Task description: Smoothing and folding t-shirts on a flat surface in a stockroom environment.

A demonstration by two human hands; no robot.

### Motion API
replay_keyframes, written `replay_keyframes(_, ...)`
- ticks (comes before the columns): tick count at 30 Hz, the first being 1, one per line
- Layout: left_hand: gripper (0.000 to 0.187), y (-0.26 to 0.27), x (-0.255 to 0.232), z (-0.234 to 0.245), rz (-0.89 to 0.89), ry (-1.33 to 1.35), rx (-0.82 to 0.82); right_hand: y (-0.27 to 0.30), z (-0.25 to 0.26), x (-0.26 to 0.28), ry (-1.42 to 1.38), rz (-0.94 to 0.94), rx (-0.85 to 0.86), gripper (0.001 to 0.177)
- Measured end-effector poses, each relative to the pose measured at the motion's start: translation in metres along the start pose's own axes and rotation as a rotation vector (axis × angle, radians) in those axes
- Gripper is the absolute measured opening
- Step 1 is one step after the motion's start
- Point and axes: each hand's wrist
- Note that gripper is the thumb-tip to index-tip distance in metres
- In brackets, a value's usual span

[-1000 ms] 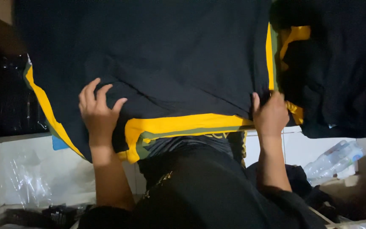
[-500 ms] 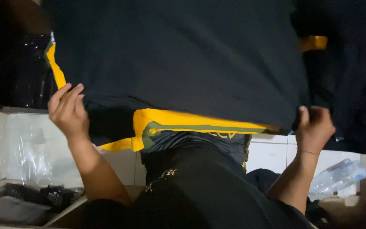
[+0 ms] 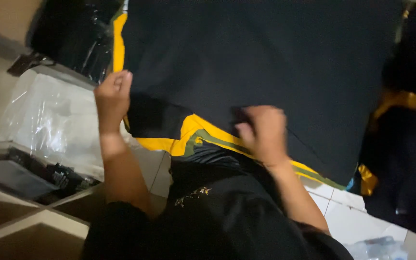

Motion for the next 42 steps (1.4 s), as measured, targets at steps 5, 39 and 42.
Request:
replay_keyframes(5, 0.053, -0.057, -0.016, -0.04, 0.043, -0.573, 0.163, -0.01, -0.097, 0.075, -0.169, 0.54, 0.21, 0.037)
replay_keyframes(39, 0.054, 0.022, 0.072, 0.014, 0.291, -0.171, 0.073, -0.013, -0.103, 0.091, -0.39, 0.624, 0.212, 0.036)
replay_keyframes(42, 0.061, 0.03, 0.044, 0.028, 0.296, -0.146, 0.207, 0.001, -0.119, 0.078, -0.361, 0.629, 0.171, 0.026)
Point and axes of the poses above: each hand's wrist, its own y-axis away from the middle knuckle, its own z-axis out of the back of the hand, x = y × z, and after that the axes turned 15 degrees about -x, right-handed
